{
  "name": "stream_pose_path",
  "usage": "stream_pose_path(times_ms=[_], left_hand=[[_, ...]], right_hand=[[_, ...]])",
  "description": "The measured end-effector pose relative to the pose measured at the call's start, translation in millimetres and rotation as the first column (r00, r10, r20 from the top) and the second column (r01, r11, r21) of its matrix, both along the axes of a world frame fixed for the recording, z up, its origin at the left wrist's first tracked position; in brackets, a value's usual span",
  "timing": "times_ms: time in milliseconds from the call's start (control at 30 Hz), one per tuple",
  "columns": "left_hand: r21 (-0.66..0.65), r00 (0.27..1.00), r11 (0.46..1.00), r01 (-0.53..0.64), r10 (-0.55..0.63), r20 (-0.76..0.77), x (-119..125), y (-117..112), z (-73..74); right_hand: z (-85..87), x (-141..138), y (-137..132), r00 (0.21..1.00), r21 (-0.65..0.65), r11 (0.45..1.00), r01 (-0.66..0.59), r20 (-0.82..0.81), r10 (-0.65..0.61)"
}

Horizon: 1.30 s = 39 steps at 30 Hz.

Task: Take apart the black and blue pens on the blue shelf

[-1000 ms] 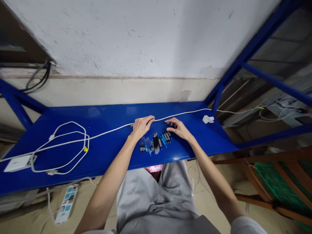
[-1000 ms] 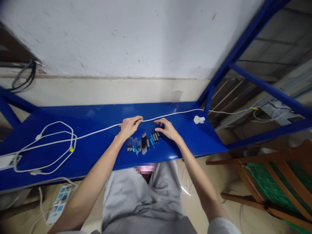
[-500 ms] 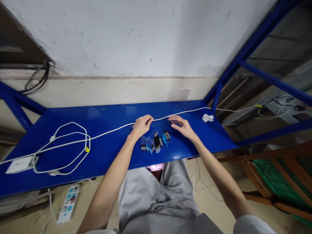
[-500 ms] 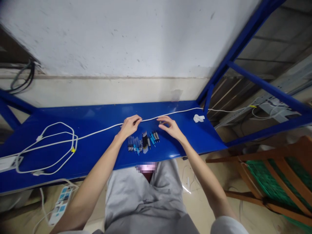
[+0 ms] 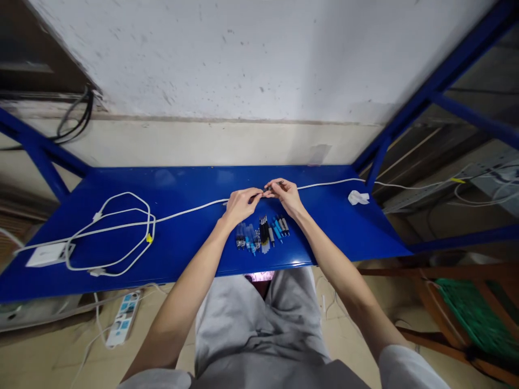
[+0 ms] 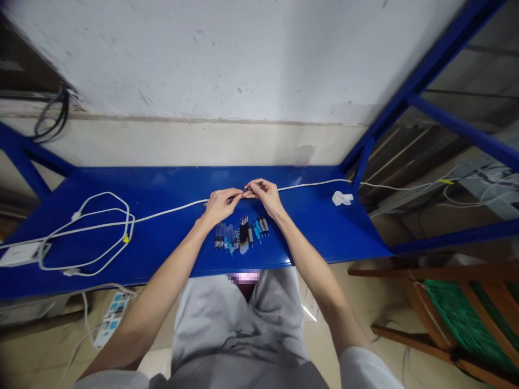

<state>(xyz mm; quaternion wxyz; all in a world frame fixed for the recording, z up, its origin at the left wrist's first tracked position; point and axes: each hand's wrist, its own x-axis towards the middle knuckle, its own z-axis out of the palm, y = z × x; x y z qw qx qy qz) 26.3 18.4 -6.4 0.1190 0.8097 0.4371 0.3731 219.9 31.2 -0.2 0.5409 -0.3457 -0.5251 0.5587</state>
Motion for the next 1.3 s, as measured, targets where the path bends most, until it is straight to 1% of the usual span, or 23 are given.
stream_pose_path(times_ms=[100,333,533,633,733,833,900,967,1067,1167,1233,1300], left_hand=[[0.006,1.0,1.0,-0.008,0.008,0.011,1.1,-0.8,-0.2],[-0.008,1.0,1.0,-0.015,0.015,0.005,0.3,-2.1,1.5],[0.01,1.0,1.0,-0.008,0.007,0.018,0.5,-1.8,-0.4],[0.017,0.999,1.0,0.001,-0.002,0.041,-0.2,-1.0,-1.8],[0.014,0.998,1.0,0.007,-0.008,0.054,-1.1,-0.1,-1.9],[-0.019,0.999,0.999,0.038,-0.037,0.038,-1.1,-1.3,2.2],[-0.049,0.998,0.997,0.062,-0.062,0.002,0.0,-3.9,7.4],[-0.063,0.996,0.996,0.068,-0.072,-0.061,2.0,-7.1,13.3],[-0.043,0.99,0.997,0.062,-0.067,-0.124,6.1,-11.1,20.1],[-0.031,0.99,0.994,0.103,-0.106,-0.094,10.9,-13.4,22.4],[-0.053,0.987,0.988,0.144,-0.147,-0.063,13.6,-14.2,22.1],[-0.075,0.987,0.985,0.154,-0.157,-0.029,15.0,-14.2,21.0]], right_hand=[[-1.5,4.0,-4.4,1.0,-0.002,1.0,0.018,0.007,-0.018],[-1.0,2.9,-6.5,0.997,0.03,0.997,0.071,0.035,-0.072],[0.5,3.4,-6.4,0.996,0.001,0.997,0.078,0.047,-0.078],[-0.5,2.6,-6.2,0.996,-0.018,0.996,0.085,0.027,-0.084],[-2.4,3.3,-5.3,0.993,-0.014,0.994,0.106,0.049,-0.105],[-4.0,4.4,-4.8,0.988,0.031,0.993,0.11,0.108,-0.113],[-4.4,3.7,-5.9,0.986,0.068,0.996,0.06,0.154,-0.07],[-3.5,1.4,-8.5,0.975,0.132,0.991,0.017,0.218,-0.046],[0.5,-3.0,-14.4,0.938,0.282,0.959,0.019,0.326,-0.115],[5.6,-5.9,-20.5,0.909,0.408,0.912,0.028,0.369,-0.193],[7.6,-7.0,-23.3,0.903,0.454,0.89,0.048,0.361,-0.233],[7.9,-7.3,-24.5,0.895,0.471,0.88,0.065,0.363,-0.261]])
